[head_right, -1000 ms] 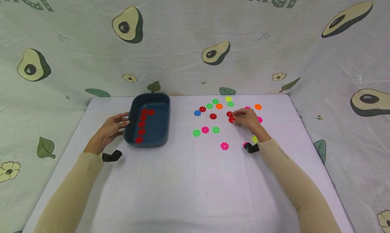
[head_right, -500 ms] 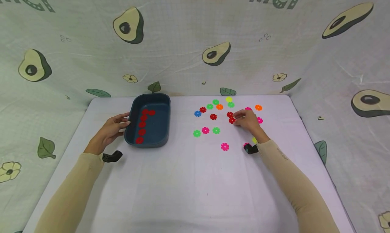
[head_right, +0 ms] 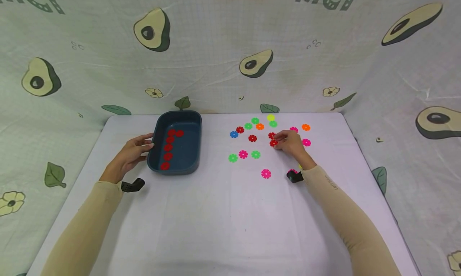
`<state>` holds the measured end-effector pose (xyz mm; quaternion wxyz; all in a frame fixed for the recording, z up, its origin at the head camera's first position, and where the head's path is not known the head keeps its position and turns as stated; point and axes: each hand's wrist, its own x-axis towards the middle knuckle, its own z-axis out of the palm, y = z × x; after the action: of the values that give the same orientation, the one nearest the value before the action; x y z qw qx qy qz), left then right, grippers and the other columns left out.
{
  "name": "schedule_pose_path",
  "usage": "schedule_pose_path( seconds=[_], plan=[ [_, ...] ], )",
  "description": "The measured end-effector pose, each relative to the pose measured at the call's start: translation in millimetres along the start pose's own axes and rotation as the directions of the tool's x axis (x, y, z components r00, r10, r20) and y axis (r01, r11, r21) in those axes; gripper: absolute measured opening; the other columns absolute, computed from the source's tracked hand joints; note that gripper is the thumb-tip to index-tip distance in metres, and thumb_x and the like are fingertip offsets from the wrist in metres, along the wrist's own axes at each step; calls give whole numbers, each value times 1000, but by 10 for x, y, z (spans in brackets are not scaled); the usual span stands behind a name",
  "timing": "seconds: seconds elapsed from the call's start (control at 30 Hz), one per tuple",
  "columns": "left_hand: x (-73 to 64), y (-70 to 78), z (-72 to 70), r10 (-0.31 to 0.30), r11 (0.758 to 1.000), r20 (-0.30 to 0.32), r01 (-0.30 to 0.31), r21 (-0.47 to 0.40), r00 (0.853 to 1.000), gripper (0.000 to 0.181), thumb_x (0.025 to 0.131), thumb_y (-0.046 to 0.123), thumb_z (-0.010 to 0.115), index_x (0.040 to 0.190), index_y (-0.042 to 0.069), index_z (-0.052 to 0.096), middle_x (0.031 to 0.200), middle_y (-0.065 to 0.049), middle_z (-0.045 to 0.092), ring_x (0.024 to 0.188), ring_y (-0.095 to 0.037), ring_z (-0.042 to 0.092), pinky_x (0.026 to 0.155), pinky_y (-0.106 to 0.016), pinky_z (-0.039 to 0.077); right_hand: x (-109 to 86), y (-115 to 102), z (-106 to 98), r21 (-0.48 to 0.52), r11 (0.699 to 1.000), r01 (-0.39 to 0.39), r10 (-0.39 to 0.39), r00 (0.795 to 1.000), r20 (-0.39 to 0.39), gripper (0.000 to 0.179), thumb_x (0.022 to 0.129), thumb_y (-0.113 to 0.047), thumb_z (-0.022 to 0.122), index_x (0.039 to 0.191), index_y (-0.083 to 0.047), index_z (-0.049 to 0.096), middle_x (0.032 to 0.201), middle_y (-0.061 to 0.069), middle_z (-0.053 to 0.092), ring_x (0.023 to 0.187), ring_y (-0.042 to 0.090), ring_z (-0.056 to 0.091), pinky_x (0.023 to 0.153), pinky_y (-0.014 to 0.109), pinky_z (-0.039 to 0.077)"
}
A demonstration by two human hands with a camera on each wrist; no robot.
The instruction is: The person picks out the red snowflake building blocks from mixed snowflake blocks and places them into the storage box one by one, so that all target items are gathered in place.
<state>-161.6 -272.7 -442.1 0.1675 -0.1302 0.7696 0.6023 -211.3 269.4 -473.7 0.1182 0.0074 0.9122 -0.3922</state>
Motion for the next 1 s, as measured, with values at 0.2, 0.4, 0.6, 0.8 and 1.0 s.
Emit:
schedule_pose_path(
  seconds=[0.2,0.4,0.6,0.8,1.0],
  plan=[
    [-22,5,-2,4,1000,-2,-4,4,1000,62,110,14,57,167,13,32,130,-1,44,108,-13,50,87,-27,49,7,-23,54,-24,999,35,-35,999,1,35,95,-4,77,127,7,68,121,27,69,109,40,65,85,32,55],
    [-26,-3,-4,3,1000,3,-3,-3,1000,62,110,14,57,167,13,32,127,0,44,108,-13,50,87,-28,48,-8,-74,81,-61,997,38,-39,999,-5,33,93,-2,78,124,6,70,115,25,67,105,38,63,84,34,54],
    [-24,3,-2,9,1000,-3,-9,-15,1000,61,110,14,57,167,12,33,125,1,45,106,-12,51,86,-27,49,-23,-105,82,-54,998,29,-29,1000,4,31,95,-2,76,124,6,70,113,24,64,102,37,60,79,28,53],
    [-36,-10,-21,17,1000,12,-17,-5,1000,62,111,15,57,168,14,32,125,2,45,109,-11,51,87,-29,47,-44,-136,67,-30,999,29,-28,999,24,29,97,1,71,125,8,69,115,26,65,105,39,62,77,26,54],
    [-10,-14,-14,7,1000,5,-7,-10,1000,62,111,14,57,168,16,32,126,2,45,110,-12,50,87,-29,48,-45,-156,60,-32,999,36,-35,999,25,28,98,1,71,124,8,69,115,26,66,106,39,63,78,26,54]
  ],
)
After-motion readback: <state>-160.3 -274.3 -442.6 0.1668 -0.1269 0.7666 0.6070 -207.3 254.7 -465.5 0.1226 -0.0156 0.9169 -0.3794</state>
